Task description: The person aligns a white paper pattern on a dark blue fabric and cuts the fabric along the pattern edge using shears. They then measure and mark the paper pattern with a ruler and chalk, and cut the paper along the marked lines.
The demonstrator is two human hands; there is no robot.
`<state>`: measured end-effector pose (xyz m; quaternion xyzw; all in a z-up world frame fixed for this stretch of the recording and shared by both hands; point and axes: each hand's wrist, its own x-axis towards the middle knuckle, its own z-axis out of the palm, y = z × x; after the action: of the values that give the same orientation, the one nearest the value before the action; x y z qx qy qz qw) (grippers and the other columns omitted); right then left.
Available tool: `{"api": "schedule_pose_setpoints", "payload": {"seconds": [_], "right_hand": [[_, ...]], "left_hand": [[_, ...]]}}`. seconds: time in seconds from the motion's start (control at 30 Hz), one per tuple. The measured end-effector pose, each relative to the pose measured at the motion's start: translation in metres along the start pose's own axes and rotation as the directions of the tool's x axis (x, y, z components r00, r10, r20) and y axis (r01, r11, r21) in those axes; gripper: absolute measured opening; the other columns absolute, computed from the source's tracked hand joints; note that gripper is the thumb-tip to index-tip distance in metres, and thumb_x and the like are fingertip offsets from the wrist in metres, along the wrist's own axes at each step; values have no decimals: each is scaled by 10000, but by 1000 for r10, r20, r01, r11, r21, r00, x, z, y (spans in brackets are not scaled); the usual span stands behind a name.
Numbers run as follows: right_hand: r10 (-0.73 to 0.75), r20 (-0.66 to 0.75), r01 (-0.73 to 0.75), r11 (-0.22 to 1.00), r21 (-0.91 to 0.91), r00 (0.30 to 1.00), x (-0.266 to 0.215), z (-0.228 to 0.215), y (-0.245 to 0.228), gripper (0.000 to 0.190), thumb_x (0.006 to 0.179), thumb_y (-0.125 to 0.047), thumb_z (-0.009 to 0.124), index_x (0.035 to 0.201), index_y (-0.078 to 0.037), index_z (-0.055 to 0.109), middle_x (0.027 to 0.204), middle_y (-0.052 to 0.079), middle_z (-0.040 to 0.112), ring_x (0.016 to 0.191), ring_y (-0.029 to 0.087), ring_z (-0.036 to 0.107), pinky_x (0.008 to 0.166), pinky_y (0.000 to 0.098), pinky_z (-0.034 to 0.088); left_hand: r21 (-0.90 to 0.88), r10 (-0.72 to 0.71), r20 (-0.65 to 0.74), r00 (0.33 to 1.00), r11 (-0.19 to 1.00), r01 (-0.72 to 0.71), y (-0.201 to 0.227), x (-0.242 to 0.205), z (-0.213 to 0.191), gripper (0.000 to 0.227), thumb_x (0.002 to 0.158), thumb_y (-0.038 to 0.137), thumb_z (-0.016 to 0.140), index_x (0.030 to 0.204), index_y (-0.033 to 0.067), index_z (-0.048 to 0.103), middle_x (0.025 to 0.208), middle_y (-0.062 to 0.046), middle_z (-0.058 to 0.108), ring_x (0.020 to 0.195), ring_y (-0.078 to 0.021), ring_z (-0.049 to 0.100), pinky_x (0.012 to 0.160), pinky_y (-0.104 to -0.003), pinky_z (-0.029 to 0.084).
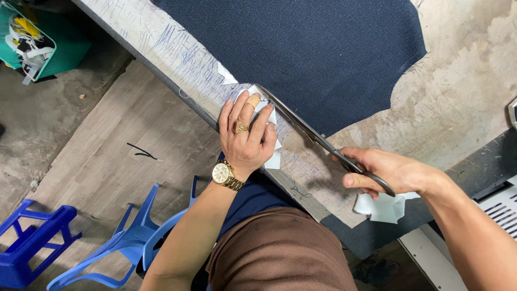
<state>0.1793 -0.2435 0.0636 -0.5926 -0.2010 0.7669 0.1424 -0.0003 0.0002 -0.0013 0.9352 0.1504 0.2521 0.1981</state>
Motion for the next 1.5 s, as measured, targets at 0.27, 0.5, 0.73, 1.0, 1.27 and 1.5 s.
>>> {"api": "schedule_pose_setpoints", "payload": {"seconds": [0.27,0.5,0.73,1.0,1.27,1.5], "right_hand": [[59,-32,-63,989,-135,998,-6,-9,-16,448,873,-589,628,894,-147,560,540,-11,527,418,93,509,455,299,451],[69,-10,-69,997,-40,998,-7,-17,-7,413,873,-523,664,917,-126,561,609,26,598,456,116,578,440,292,476],[76,35,-77,997,8,996,-13,-34,-18,372,904,-424,662,1109,-115,691,483,4,538,390,82,527,410,282,465],[150,34,-149,989,-16,988,-21,-32,-33,383,891,-442,719,907,-88,574,519,23,520,394,120,540,423,307,514],[-123,102,77,925,371,987,-24,36,-3,512,933,-385,605,1302,-33,557,565,28,553,450,105,598,433,327,660],[-158,72,125,932,341,985,-22,75,-19,230,1037,-280,478,981,-67,549,509,78,596,456,152,594,488,280,497]], "left_hand": [[-2,3,-3,1000,1000,-3,0,0,0,245,974,148,553,1108,77,746,1256,-160,667,1202,-365,664,1085,-522,448],[6,-6,-5,1000,1000,6,0,1,-1,236,964,144,556,1095,90,745,1232,-145,676,1198,-352,666,1085,-510,444],[-7,1,-14,1000,1000,-1,0,1,-2,253,980,157,536,1096,81,748,1236,-147,681,1194,-353,667,1084,-507,440],[-10,38,-60,998,999,-38,-1,4,-9,126,942,82,635,965,85,758,1124,-159,707,1174,-331,652,1075,-513,428],[19,-274,-76,959,961,276,-87,-78,-87,264,1055,30,459,910,-80,651,1004,-257,688,928,-460,634,901,-558,491],[363,-542,148,827,808,464,-99,-81,-84,383,935,130,608,1303,172,705,1487,-173,573,1290,-361,573,879,-514,381]]}}
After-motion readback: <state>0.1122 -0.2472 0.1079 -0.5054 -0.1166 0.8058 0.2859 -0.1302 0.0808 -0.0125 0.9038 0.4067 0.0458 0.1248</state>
